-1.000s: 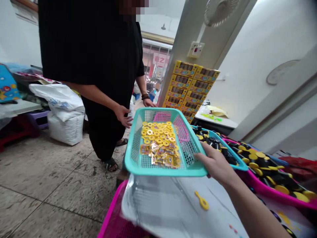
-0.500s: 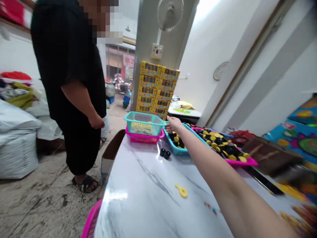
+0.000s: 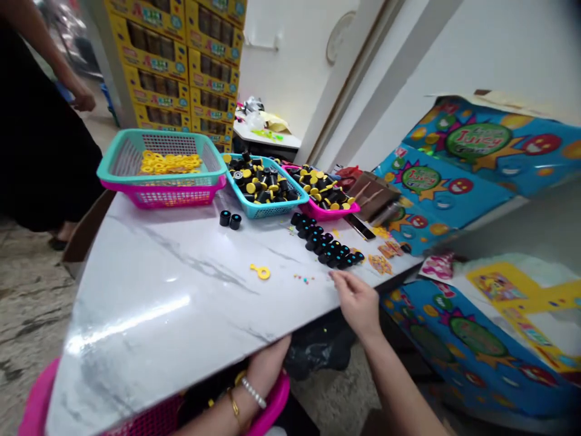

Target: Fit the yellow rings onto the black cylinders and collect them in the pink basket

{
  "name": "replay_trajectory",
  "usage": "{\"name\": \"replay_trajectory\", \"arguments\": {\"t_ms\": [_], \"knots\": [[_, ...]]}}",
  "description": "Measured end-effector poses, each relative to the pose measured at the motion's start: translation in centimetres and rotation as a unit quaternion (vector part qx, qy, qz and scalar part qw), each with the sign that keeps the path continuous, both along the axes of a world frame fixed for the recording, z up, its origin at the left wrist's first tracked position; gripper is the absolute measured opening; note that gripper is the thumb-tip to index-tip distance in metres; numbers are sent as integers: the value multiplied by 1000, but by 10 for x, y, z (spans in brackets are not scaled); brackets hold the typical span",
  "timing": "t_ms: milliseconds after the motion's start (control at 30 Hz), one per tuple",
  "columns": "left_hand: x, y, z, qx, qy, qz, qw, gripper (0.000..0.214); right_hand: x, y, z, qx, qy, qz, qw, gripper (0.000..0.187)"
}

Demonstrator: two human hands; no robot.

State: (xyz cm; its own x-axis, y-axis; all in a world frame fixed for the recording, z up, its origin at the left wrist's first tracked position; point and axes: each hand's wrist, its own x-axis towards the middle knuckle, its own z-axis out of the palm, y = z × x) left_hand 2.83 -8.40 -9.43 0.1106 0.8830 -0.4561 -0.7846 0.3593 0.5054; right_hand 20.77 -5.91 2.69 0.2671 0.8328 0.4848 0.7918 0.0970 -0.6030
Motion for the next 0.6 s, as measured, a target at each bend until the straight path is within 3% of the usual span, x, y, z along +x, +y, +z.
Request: {"name": "replay_trajectory", "arguments": {"t_ms": [67, 133, 200, 333, 500, 600], "knots": [[3, -5, 2, 59, 183, -53, 980, 15, -1, 5, -22, -21, -42, 61, 997, 24], [6, -8, 2, 122, 361, -110, 918, 21, -8, 22, -33, -25, -84, 140, 986, 29], [8, -10, 0, 154, 441, -131, 875, 27, -13, 40, -39, -30, -120, 200, 972, 32], [9, -9, -5, 167, 447, -130, 869, 34, -14, 44, -50, -13, -144, 221, 964, 22], [7, -8, -5, 155, 436, -128, 877, 37, -5, -7, -56, 6, -132, 150, 980, 13], [6, -8, 0, 157, 436, -130, 877, 39, -4, -18, -48, 10, -141, 130, 981, 12]]}}
